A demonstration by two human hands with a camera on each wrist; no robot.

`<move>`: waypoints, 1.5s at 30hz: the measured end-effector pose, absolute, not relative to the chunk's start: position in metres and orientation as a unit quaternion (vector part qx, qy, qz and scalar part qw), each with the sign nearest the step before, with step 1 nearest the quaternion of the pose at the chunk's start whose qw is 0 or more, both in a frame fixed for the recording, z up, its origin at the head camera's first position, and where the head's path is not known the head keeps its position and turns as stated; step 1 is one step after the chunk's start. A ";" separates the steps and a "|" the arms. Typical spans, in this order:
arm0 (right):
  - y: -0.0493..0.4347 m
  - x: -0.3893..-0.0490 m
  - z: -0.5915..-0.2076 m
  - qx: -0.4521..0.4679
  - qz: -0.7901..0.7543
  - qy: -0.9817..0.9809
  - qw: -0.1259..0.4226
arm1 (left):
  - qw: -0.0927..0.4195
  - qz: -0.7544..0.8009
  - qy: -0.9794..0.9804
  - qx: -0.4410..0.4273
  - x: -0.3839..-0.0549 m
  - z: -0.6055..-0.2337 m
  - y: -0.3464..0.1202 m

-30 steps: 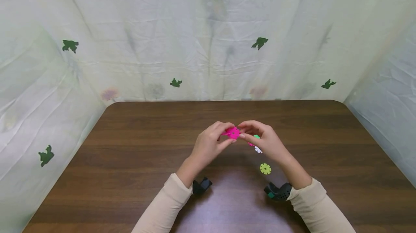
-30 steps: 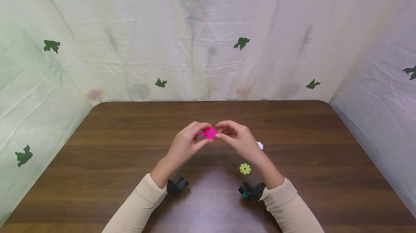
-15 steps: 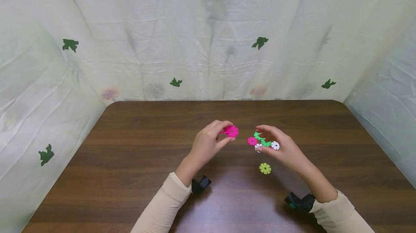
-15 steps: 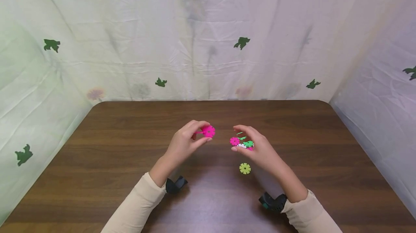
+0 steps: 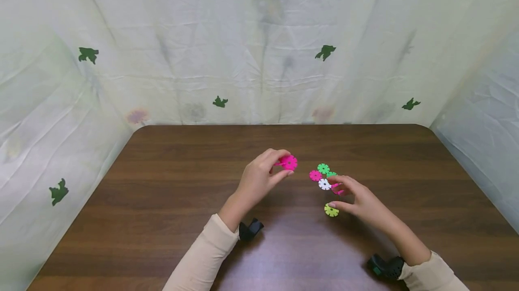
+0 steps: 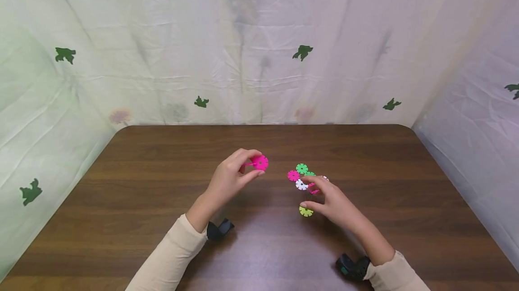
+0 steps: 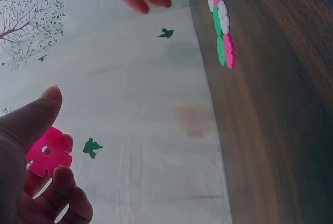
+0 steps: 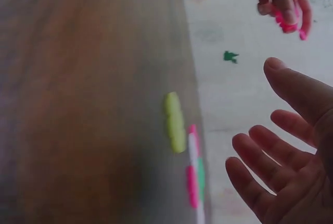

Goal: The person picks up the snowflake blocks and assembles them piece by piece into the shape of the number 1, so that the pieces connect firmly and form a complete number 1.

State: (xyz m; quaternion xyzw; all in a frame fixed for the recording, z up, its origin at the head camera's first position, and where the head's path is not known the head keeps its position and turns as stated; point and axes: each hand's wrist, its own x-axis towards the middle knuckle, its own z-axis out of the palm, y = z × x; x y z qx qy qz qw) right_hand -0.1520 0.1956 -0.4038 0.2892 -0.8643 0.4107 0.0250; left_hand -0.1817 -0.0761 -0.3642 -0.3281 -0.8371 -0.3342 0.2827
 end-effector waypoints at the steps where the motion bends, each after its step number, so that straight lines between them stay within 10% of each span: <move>1: 0.196 -0.152 -0.407 0.288 0.413 -0.864 0.016 | 0.283 -0.334 -0.837 -0.328 -0.182 -0.364 -0.076; 45: 0.194 -0.160 -0.406 0.267 0.411 -0.870 -0.053 | 0.275 -0.342 -0.834 -0.334 -0.180 -0.361 -0.079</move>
